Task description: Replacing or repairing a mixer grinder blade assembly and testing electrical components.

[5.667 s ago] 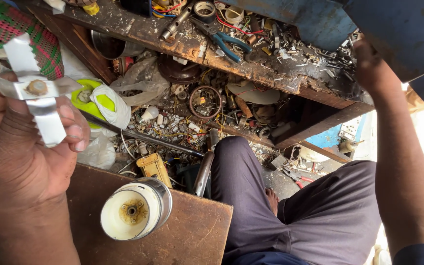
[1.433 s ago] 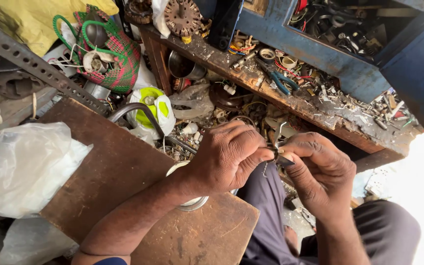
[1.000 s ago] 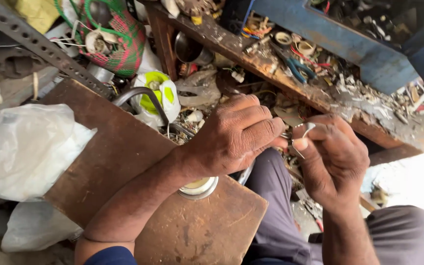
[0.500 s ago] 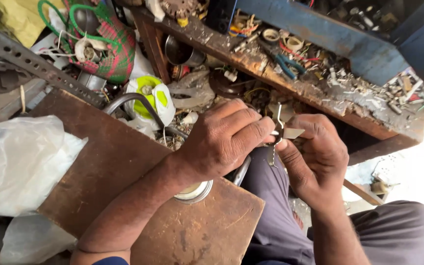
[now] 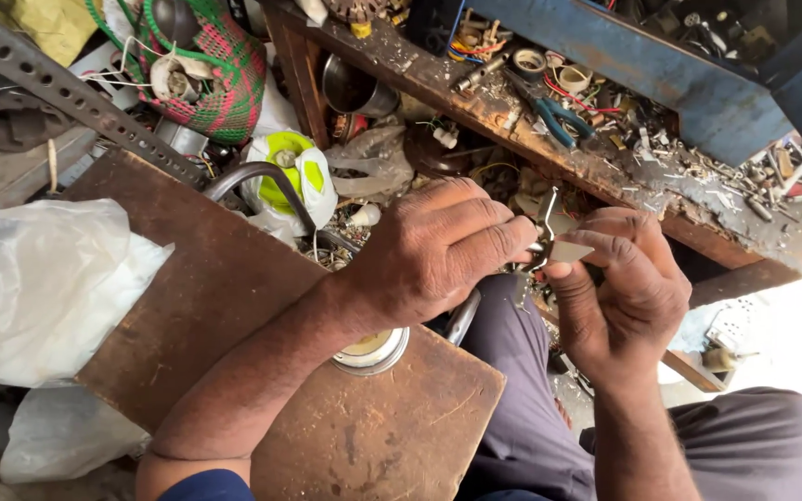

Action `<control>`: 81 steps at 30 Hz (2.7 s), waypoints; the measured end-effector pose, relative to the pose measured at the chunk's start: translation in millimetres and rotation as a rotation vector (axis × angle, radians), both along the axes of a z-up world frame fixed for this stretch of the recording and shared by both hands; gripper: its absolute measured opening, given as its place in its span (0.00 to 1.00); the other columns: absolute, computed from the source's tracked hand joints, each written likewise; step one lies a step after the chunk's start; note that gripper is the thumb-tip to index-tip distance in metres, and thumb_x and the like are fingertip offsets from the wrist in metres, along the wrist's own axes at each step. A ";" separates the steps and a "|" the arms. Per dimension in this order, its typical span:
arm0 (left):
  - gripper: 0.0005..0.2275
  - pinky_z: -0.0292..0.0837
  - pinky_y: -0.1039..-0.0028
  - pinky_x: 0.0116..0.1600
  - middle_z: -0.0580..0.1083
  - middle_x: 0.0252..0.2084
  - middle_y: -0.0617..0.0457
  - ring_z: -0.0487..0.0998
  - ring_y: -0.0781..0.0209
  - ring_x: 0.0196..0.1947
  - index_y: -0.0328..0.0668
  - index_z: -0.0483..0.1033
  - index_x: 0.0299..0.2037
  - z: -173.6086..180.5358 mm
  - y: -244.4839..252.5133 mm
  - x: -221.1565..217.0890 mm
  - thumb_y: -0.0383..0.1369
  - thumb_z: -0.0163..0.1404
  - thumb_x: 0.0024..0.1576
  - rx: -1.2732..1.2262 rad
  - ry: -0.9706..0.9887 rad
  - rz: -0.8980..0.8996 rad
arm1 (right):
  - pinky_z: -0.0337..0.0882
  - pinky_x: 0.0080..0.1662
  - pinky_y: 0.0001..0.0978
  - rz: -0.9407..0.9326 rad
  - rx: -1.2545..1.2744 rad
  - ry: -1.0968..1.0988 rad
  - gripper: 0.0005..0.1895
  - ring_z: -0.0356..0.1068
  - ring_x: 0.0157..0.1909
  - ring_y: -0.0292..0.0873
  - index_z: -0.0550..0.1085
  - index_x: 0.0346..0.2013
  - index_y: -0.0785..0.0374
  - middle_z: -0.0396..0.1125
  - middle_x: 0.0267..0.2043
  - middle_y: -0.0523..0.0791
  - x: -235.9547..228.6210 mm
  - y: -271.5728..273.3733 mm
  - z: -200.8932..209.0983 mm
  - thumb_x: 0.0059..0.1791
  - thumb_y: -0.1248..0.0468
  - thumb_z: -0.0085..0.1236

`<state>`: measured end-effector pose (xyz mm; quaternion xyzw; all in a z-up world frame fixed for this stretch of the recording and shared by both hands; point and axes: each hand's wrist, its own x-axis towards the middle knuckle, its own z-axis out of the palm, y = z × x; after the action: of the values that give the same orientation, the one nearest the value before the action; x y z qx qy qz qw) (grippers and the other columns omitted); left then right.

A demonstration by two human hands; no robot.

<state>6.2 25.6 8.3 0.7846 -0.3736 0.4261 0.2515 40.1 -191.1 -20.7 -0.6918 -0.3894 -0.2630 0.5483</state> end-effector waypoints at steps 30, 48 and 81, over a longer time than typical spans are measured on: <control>0.09 0.81 0.69 0.47 0.78 0.44 0.49 0.81 0.57 0.44 0.35 0.77 0.51 -11.7 -10.8 7.4 0.29 0.58 0.63 -0.073 0.025 0.022 | 0.65 0.38 0.21 0.237 0.233 0.417 0.10 0.66 0.34 0.31 0.76 0.39 0.71 0.69 0.36 0.42 13.1 6.0 -13.4 0.59 0.65 0.60; 0.05 0.78 0.69 0.39 0.78 0.35 0.52 0.83 0.58 0.36 0.40 0.76 0.41 -10.4 1.9 17.5 0.33 0.56 0.65 -0.260 0.330 -0.076 | 0.69 0.42 0.18 -0.044 0.102 0.060 0.07 0.69 0.39 0.31 0.78 0.44 0.70 0.71 0.41 0.45 9.1 21.3 -9.9 0.59 0.66 0.64; 0.06 0.81 0.72 0.44 0.78 0.39 0.52 0.84 0.58 0.40 0.38 0.77 0.46 -12.1 5.4 24.0 0.28 0.58 0.62 -0.272 0.213 -0.118 | 0.69 0.46 0.19 0.128 0.199 0.333 0.07 0.68 0.41 0.30 0.78 0.46 0.71 0.71 0.45 0.43 26.8 23.6 -18.1 0.56 0.69 0.63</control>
<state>30.2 31.0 -3.8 0.7608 -0.3289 0.3718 0.4181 67.0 -167.6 -38.8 -0.6418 -0.3086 -0.1467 0.6865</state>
